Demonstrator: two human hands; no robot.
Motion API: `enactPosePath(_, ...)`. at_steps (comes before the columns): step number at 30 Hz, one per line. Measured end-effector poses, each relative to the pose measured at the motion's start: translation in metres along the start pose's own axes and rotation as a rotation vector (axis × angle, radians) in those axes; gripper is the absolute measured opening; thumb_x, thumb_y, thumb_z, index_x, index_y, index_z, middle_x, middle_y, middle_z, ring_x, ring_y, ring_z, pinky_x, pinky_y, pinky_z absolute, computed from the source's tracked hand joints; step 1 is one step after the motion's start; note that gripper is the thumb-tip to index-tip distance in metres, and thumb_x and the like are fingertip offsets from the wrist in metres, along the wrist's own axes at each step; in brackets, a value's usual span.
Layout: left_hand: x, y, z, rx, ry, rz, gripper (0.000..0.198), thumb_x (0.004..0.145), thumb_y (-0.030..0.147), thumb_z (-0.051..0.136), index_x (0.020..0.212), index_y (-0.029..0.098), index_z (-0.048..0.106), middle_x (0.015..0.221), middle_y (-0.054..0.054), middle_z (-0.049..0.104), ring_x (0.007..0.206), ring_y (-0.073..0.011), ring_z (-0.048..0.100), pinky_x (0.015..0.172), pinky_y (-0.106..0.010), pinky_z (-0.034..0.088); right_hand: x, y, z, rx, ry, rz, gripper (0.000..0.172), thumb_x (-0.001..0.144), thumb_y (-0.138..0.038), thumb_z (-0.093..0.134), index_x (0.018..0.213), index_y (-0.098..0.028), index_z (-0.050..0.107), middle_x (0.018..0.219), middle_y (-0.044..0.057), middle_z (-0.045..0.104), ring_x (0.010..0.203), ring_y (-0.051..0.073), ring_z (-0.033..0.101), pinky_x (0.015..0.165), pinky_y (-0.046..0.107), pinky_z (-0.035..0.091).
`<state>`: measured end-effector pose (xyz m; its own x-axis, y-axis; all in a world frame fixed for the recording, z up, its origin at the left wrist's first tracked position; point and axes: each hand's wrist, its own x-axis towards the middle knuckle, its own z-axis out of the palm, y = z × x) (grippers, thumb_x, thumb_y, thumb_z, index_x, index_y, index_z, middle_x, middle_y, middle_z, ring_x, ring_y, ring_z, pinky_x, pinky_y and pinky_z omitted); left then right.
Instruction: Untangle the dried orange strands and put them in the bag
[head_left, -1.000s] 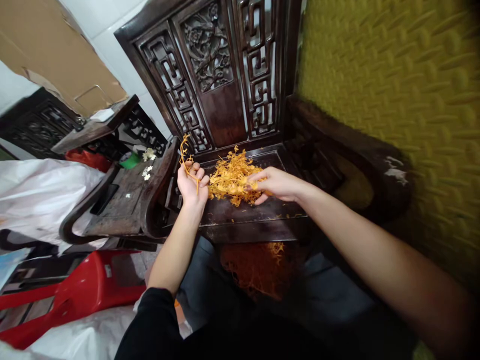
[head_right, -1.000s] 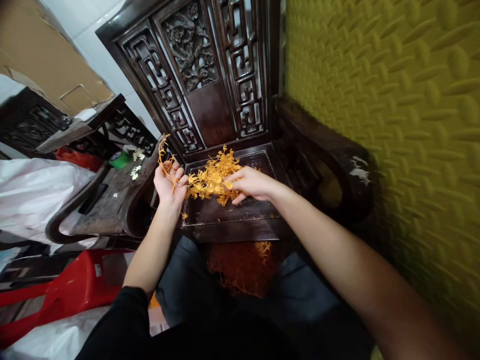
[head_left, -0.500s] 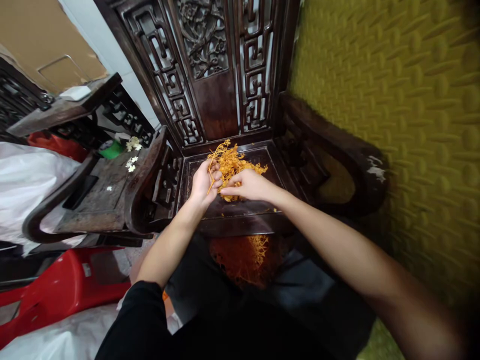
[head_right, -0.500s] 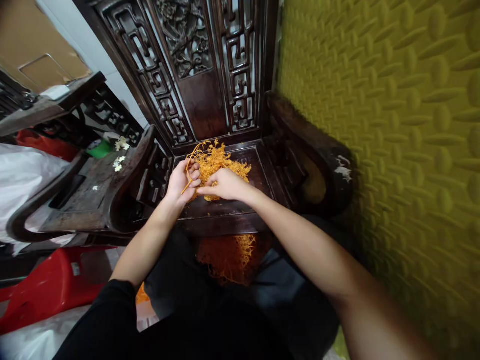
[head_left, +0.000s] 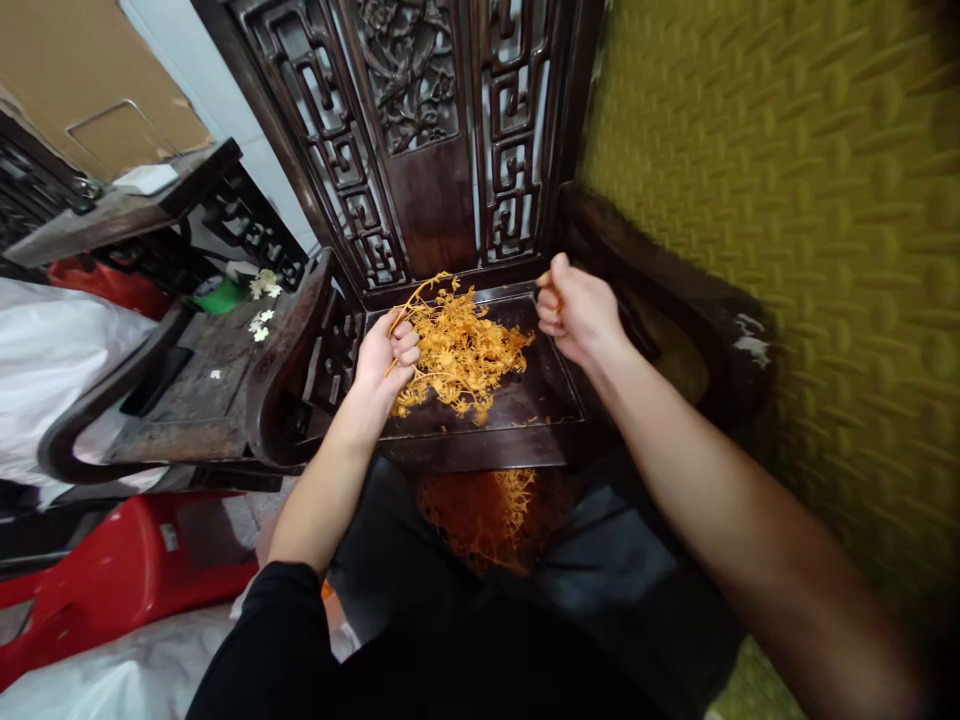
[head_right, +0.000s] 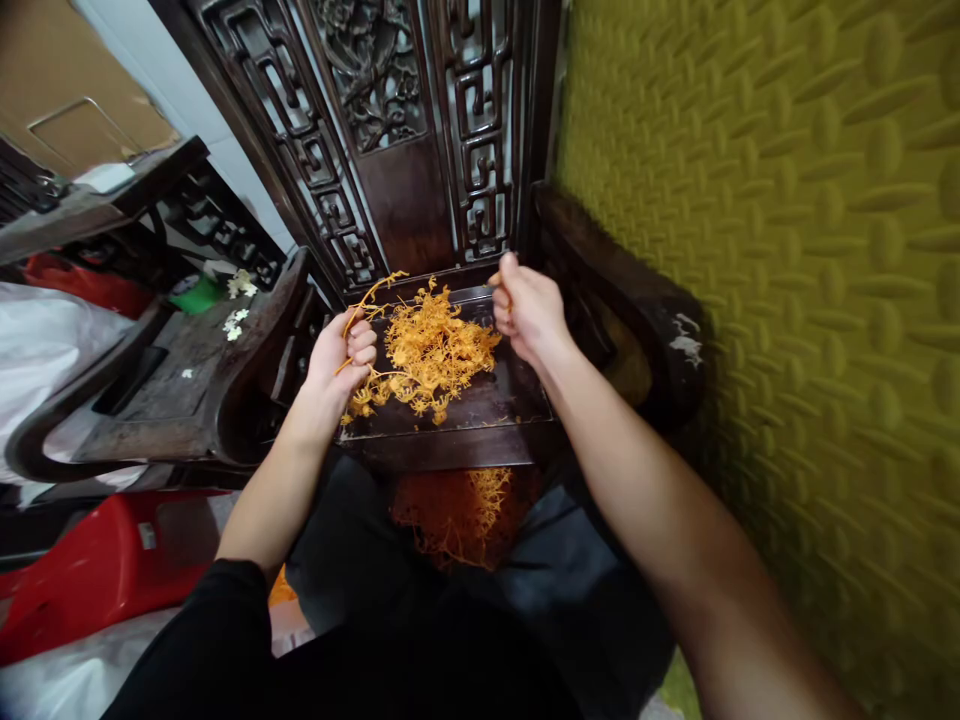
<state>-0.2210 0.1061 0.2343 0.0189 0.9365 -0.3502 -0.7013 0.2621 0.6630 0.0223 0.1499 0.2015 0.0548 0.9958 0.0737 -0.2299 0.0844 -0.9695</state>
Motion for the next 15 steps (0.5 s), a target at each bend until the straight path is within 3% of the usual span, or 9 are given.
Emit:
enactPosePath(2, 0.001, -0.002, 0.001, 0.000, -0.011, -0.007, 0.028, 0.103, 0.020, 0.041, 0.075, 0.018, 0.042, 0.057, 0.008, 0.032, 0.035, -0.0018, 0.023, 0.031, -0.014, 0.012, -0.011, 0.002, 0.007, -0.216, -0.207, -0.068, 0.051, 0.082, -0.070, 0.065, 0.083, -0.019, 0.068, 0.058, -0.001, 0.056, 0.049, 0.010, 0.047, 0.047, 0.024, 0.039)
enactPosePath(4, 0.000, -0.006, 0.004, 0.011, -0.026, -0.024, 0.027, 0.103, 0.021, 0.042, 0.076, 0.018, 0.042, 0.057, 0.008, 0.032, 0.035, -0.0017, 0.023, 0.032, -0.014, 0.013, -0.023, 0.007, 0.021, -0.452, -0.454, -0.144, 0.046, 0.077, -0.062, 0.074, 0.092, -0.019, 0.077, 0.081, 0.005, 0.073, 0.072, 0.017, 0.065, 0.069, 0.031, 0.051)
enactPosePath(6, -0.001, -0.011, 0.007, 0.027, -0.033, -0.037, 0.026, 0.102, 0.021, 0.045, 0.076, 0.018, 0.043, 0.057, 0.008, 0.032, 0.035, -0.0015, 0.022, 0.032, -0.014, 0.013, -0.033, 0.013, 0.035, -0.610, -0.635, -0.180, 0.041, 0.078, -0.054, 0.076, 0.099, -0.019, 0.080, 0.096, 0.006, 0.077, 0.087, 0.021, 0.068, 0.084, 0.034, 0.050)
enactPosePath(9, -0.003, -0.018, 0.010, 0.057, -0.037, -0.034, 0.024, 0.101, 0.021, 0.047, 0.078, 0.018, 0.044, 0.058, 0.009, 0.033, 0.035, -0.0015, 0.023, 0.032, -0.014, 0.013, -0.040, 0.022, 0.047, -0.664, -0.722, -0.187, 0.038, 0.086, -0.052, 0.067, 0.093, -0.017, 0.080, 0.081, 0.004, 0.074, 0.073, 0.016, 0.063, 0.073, 0.031, 0.045)
enactPosePath(11, -0.004, -0.020, 0.011, 0.079, -0.035, -0.034, 0.023, 0.102, 0.021, 0.045, 0.079, 0.018, 0.046, 0.057, 0.009, 0.033, 0.035, -0.0013, 0.024, 0.032, -0.014, 0.012, -0.040, 0.026, 0.048, -0.599, -0.705, -0.200, 0.036, 0.087, -0.050, 0.066, 0.086, -0.016, 0.078, 0.075, 0.002, 0.071, 0.069, 0.014, 0.058, 0.068, 0.029, 0.041)
enactPosePath(12, -0.004, -0.021, 0.011, 0.091, -0.035, -0.039, 0.023, 0.103, 0.021, 0.043, 0.080, 0.017, 0.047, 0.057, 0.009, 0.032, 0.035, -0.0013, 0.023, 0.032, -0.014, 0.012, -0.039, 0.028, 0.048, -0.537, -0.627, -0.211, 0.034, 0.087, -0.048, 0.066, 0.084, -0.016, 0.076, 0.074, 0.002, 0.070, 0.068, 0.014, 0.057, 0.068, 0.029, 0.040)
enactPosePath(15, -0.005, -0.022, 0.016, 0.113, -0.042, -0.023, 0.022, 0.104, 0.022, 0.043, 0.083, 0.016, 0.051, 0.056, 0.010, 0.030, 0.034, -0.0009, 0.021, 0.031, -0.014, 0.010, -0.034, 0.030, 0.050, -0.346, -0.202, -0.244, 0.032, 0.089, -0.045, 0.064, 0.074, -0.016, 0.067, 0.071, 0.002, 0.064, 0.066, 0.013, 0.053, 0.066, 0.028, 0.040)
